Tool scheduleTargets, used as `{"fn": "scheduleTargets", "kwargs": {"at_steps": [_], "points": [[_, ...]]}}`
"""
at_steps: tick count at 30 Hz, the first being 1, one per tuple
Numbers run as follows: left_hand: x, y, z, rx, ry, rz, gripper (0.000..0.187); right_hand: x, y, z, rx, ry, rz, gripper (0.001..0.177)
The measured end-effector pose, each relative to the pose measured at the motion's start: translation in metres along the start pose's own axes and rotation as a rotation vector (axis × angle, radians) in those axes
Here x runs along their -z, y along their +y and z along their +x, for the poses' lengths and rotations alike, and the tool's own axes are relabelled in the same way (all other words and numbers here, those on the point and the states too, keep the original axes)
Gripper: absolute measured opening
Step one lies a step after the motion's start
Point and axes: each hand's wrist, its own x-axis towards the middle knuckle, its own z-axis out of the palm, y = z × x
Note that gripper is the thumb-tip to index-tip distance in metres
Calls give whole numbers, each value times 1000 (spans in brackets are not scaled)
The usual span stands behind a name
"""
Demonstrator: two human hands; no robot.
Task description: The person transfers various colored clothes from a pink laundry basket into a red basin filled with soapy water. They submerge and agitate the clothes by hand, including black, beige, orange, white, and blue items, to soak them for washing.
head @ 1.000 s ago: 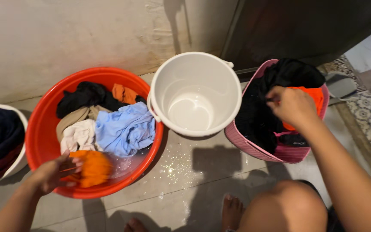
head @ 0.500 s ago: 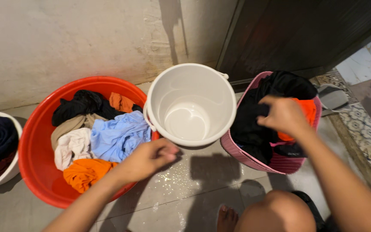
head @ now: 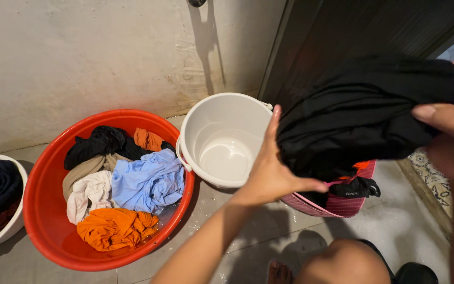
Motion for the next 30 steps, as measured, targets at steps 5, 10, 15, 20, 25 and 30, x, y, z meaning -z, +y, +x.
{"fn": "scheduleTargets", "kwargs": {"at_steps": [5,10,15,20,25,30], "points": [[-40,17,5,17,143,91,112,-43,1,-20,-90,103,384,47],[-1,27,10,143,392,-564,69,-33,24,-27,-241,180,390,56],[90,69,19,-519,251,464,56,-12,99,-63,-671,54,827,57],[126,120,35,-1204,-168,826,23,-50,179,-133,-1023,169,1148,54],[135,152,35,-1529,-355,923,23,-84,193,-142,-907,196,1106,58],[121,159,9,-1722,-143,1250,42,-100,150,-116,-673,207,881,63]]}}
